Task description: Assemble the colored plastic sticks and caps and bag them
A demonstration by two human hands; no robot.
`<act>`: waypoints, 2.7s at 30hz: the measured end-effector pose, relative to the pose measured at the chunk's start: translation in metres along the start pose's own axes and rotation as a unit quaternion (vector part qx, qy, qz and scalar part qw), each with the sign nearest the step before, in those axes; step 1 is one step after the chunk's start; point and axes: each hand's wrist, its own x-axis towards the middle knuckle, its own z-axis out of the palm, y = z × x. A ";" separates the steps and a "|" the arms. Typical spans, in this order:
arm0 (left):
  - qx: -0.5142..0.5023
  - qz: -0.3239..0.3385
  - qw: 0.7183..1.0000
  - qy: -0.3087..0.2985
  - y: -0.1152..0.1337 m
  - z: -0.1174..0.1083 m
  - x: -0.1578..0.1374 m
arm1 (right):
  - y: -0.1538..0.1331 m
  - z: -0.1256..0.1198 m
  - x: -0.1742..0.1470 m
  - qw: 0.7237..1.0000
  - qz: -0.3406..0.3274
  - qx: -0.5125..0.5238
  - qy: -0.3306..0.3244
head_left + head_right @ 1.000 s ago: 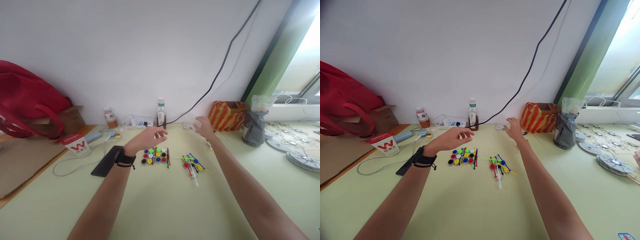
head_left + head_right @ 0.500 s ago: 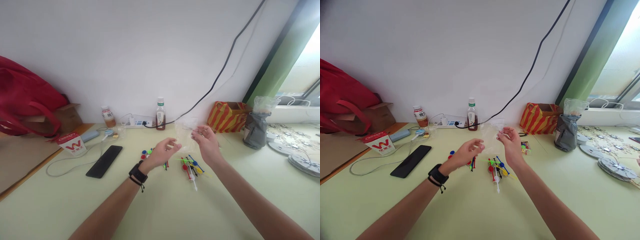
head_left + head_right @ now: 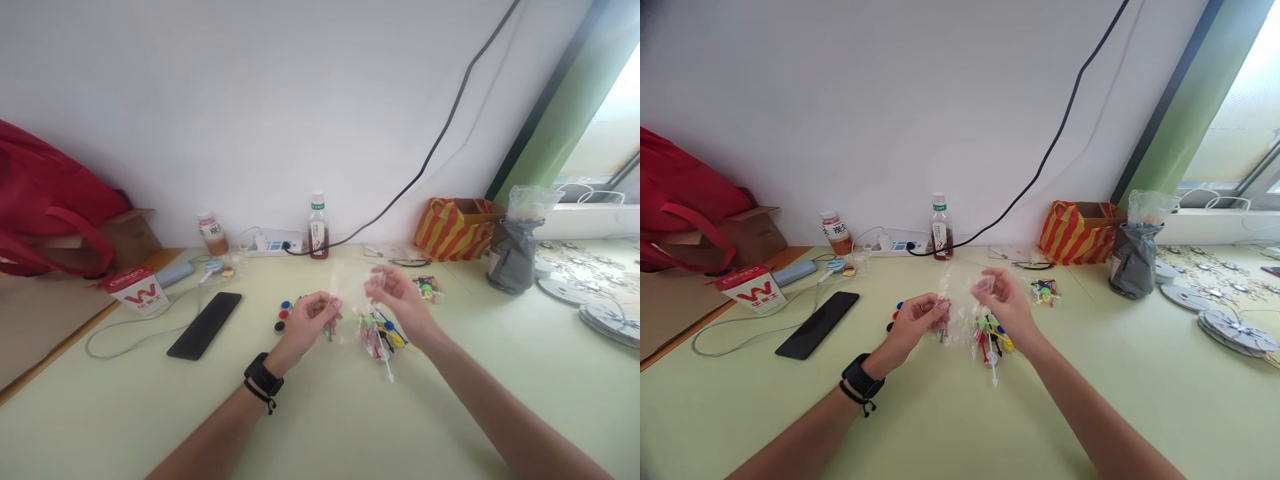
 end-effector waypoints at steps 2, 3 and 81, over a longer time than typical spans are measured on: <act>-0.001 0.006 1.000 -0.004 -0.001 -0.002 0.000 | -0.021 -0.006 0.009 0.983 -0.121 -0.090 0.105; 0.000 0.008 1.000 -0.002 -0.002 -0.003 0.000 | -0.033 -0.008 0.012 0.961 -0.172 -0.159 0.147; 0.547 0.132 0.826 -0.038 0.060 -0.087 0.057 | -0.029 -0.028 0.067 0.881 -0.014 -0.382 -0.280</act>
